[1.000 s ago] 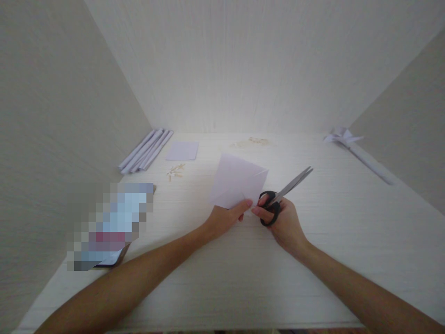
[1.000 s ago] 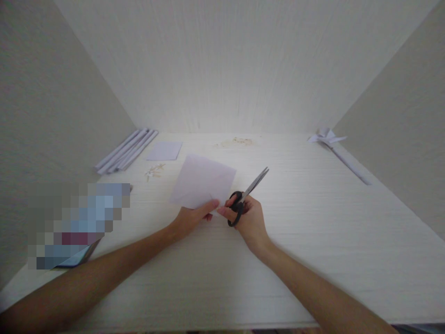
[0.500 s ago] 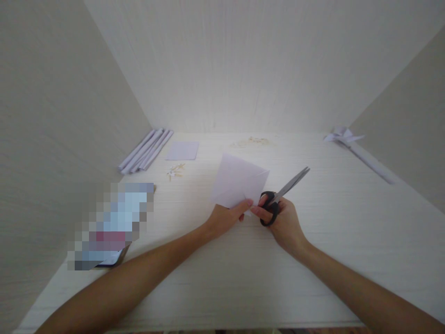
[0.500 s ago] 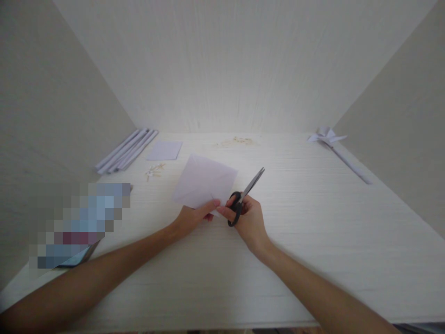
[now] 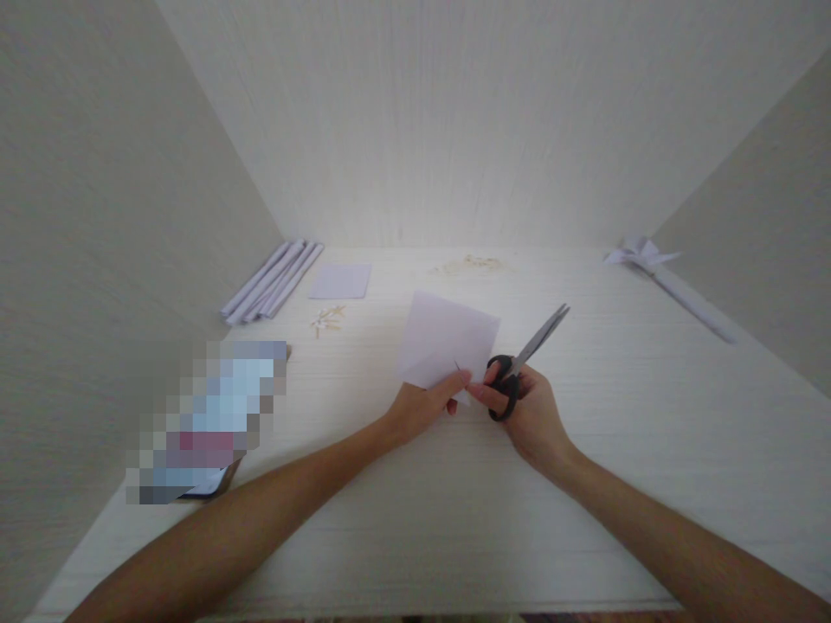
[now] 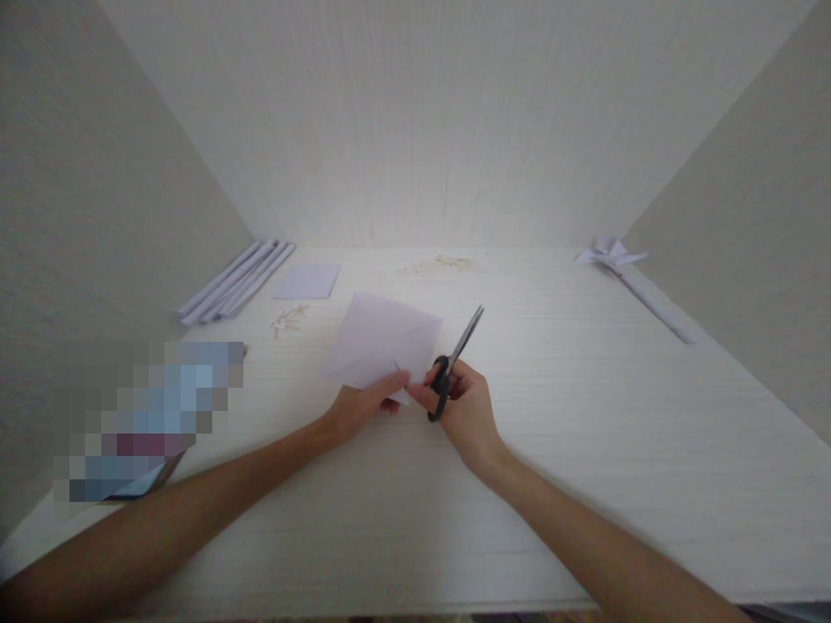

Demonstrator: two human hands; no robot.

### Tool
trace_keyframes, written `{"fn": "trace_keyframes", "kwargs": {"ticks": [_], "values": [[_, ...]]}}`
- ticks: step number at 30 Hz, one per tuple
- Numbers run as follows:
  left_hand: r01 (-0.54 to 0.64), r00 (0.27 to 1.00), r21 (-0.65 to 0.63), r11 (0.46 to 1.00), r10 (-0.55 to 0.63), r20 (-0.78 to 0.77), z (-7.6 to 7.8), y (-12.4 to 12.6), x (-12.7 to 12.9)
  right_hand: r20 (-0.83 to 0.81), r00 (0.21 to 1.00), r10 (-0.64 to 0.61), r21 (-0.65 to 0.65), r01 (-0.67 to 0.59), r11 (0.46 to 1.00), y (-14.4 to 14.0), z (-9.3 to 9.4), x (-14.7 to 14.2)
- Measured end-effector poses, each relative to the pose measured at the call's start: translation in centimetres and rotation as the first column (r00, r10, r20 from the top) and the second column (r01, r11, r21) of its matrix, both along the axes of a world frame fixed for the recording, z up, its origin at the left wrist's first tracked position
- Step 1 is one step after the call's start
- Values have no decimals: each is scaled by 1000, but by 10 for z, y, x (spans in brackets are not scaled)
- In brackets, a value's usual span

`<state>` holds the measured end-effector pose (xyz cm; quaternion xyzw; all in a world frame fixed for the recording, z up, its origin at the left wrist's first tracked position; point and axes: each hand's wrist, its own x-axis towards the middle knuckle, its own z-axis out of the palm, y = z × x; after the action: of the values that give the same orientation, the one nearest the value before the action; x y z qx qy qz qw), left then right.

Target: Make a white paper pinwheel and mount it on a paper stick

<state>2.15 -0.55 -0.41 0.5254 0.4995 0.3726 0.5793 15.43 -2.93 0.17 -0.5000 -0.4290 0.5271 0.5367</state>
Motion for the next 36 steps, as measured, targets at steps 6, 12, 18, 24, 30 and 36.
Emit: {"fn": "trace_keyframes", "kwargs": {"ticks": [6, 12, 18, 24, 30, 36], "values": [[18, 999, 4, 1000, -18, -34, -3, 0, -1, -1, 1000, -2, 8, 2, 1000, 1, -4, 2], [17, 999, 2, 1000, -17, -50, 0, 0, 0, -78, 997, 18, -11, -19, 1000, 2, -6, 3], [30, 999, 24, 999, -29, -28, 5, 0, 2, -119, 993, 23, -48, -28, 998, 1, -6, 4], [77, 996, 78, 994, -74, -47, 3, 1, 1, -117, 993, -14, -81, 4, 997, 1, -4, 3], [48, 997, 116, 992, -40, -65, 3, 5, 0, -68, 998, -18, -57, 14, 998, 3, -2, 2], [-222, 964, 102, 970, 203, 171, 3, 20, -2, -69, 964, 257, -51, -261, 964, -7, 14, 8]]}}
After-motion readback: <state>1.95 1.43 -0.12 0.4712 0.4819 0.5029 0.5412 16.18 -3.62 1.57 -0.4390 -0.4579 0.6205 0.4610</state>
